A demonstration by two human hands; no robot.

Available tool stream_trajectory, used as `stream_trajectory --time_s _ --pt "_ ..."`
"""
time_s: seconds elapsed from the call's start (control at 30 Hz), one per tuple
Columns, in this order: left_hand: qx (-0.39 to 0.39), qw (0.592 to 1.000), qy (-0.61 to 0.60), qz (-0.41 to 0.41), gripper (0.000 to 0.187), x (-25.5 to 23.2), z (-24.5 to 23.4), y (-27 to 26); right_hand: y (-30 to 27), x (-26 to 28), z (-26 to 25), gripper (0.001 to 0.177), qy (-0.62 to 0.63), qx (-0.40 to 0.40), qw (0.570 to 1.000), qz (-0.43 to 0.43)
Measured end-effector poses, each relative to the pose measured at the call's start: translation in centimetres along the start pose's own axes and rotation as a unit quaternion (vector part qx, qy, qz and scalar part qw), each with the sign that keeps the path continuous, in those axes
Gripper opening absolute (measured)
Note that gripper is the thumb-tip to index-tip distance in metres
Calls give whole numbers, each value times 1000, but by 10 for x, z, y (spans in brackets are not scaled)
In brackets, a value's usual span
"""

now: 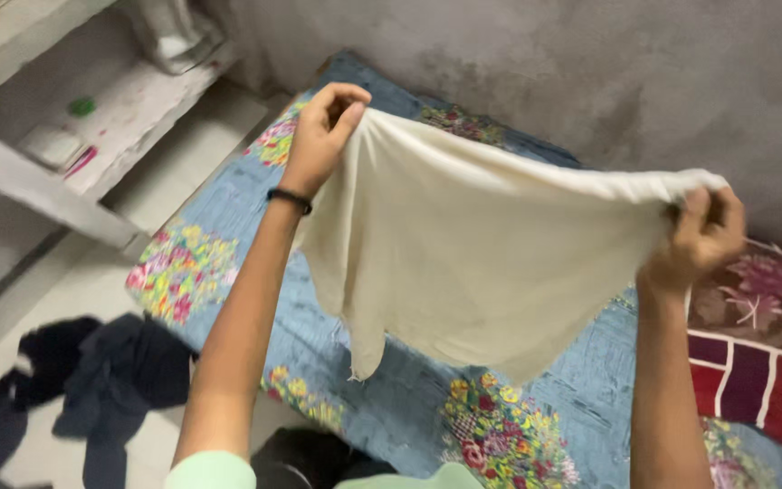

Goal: The person picks up articles of clothing from the floor by hand and places or folds them onto a bed.

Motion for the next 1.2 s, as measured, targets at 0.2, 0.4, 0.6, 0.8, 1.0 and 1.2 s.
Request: stream_trajectory --time_s 0.2,0.4,0.6,0.8,1.0,1.2 --pt "130 970 206 -6 20 171 3 128 55 -152 81 21 58 5 994 97" --pt "183 834 511 -104 79 362 9 141 26 -305 116 43 -67 80 923 371" --pt "191 815 547 -14 78 435 13 -88 -156 -299 78 65 -430 300 849 62" --pt "232 797 521 -198 82 350 1 -302 -289 -193 62 72 -458 422 781 43" --pt "199 829 481 -206 78 262 28 -348 -317 -133 68 73 -494 396 773 42" --pt "171 853 466 -162 78 218 54 -324 -324 -94 66 74 -470 364 804 -15"
Point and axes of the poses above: each hand's wrist, its own y-axis towards the middle knuckle, its own z-axis out of the palm, x = y × z, the point moved 2 cm from there along y, towards the middle knuckle, and after that the axes turned 10 degrees about -y, right-handed, at the moved point
